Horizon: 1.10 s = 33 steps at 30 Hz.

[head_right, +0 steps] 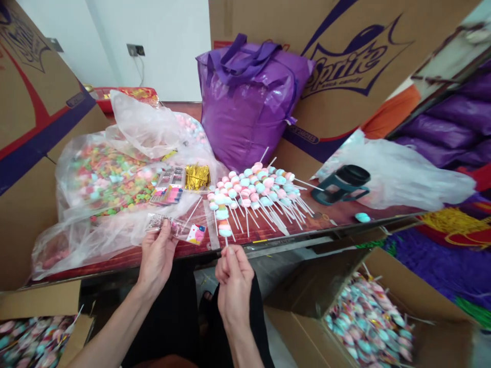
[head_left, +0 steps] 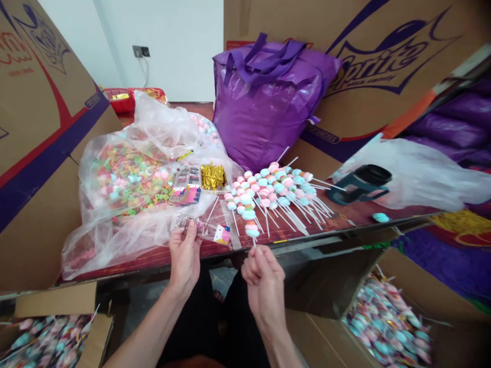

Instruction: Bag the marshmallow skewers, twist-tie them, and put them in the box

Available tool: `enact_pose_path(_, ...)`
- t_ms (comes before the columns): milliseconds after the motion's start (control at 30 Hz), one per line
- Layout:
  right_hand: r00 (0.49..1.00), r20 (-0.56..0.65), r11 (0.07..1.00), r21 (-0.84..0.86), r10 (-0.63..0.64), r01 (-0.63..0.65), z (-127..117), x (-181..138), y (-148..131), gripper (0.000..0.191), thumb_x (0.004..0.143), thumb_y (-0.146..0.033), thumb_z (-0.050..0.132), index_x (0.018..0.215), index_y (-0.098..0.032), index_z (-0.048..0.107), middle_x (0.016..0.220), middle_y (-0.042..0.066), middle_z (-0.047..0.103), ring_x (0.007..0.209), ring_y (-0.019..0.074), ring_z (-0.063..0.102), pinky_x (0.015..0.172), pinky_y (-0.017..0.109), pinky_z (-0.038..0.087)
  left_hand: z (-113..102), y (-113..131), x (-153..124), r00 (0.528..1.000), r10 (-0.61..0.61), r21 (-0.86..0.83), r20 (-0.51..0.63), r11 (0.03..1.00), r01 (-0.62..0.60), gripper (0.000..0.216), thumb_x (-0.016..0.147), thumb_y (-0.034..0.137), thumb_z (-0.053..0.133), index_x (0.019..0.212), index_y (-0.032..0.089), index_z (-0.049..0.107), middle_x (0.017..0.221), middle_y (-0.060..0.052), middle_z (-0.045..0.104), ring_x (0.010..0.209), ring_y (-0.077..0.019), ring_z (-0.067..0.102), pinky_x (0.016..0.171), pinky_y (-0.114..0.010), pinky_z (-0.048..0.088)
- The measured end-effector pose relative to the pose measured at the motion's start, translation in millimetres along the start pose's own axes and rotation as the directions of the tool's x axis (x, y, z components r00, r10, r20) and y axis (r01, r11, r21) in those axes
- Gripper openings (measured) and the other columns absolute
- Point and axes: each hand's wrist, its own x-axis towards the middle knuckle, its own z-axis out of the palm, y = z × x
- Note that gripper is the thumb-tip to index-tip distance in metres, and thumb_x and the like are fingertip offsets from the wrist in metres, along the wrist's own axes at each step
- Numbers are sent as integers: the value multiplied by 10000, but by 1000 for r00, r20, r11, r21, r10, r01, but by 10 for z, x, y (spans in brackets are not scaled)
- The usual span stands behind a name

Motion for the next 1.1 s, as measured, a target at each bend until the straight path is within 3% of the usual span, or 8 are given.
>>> enact_pose_path(233,998,43,999,-28,45,-44,215,41,59,406,742,-533,786,832,-165,638,514,-122,255,463,54,136,436,234,105,25,-58,-161,994,-35,46,99,998,30,254,696,330,861,794,159,702,855,-13,728,775,-114,660,760,-248,538)
enact_pose_path(333,997,40,998,-32,64,-63,243,61,78,380,686,-453,840,709,-177,579,537,-111,281,481,52,147,441,239,109,6,-74,-220,987,-79,56,142,996,72,253,705,340,855,810,161,711,887,-21,736,800,-128,672,764,-264,542)
enact_pose_path(533,999,-10,995,-93,-44,43,219,34,182,514,807,-503,737,587,-215,373,521,-99,260,494,70,182,454,246,157,-19,-121,-304,992,-102,59,69,993,98,287,721,401,833,772,160,685,767,12,699,657,-92,631,662,-226,522)
enact_pose_path(700,991,-1,965,-228,-137,133,180,79,193,543,844,-511,704,567,-214,343,532,-86,274,509,76,217,470,245,193,-24,-115,-286,992,-113,90,58,990,107,326,684,401,858,770,167,646,713,31,664,633,-91,620,620,-213,508)
enact_pose_path(900,980,19,927,-319,-200,195,-82,9,155,416,938,-511,574,706,-170,618,528,-73,305,493,91,253,479,253,204,-22,10,-83,986,-160,22,-57,987,161,311,671,333,874,759,165,628,719,31,673,614,-89,618,584,-211,493)
enact_pose_path(1100,950,26,795,-541,-310,274,-473,-212,-25,394,945,-445,579,660,-176,622,569,-35,398,531,111,357,508,254,283,-36,104,80,964,-254,-41,-81,967,251,203,805,274,780,773,148,624,674,19,651,565,-81,597,533,-198,488)
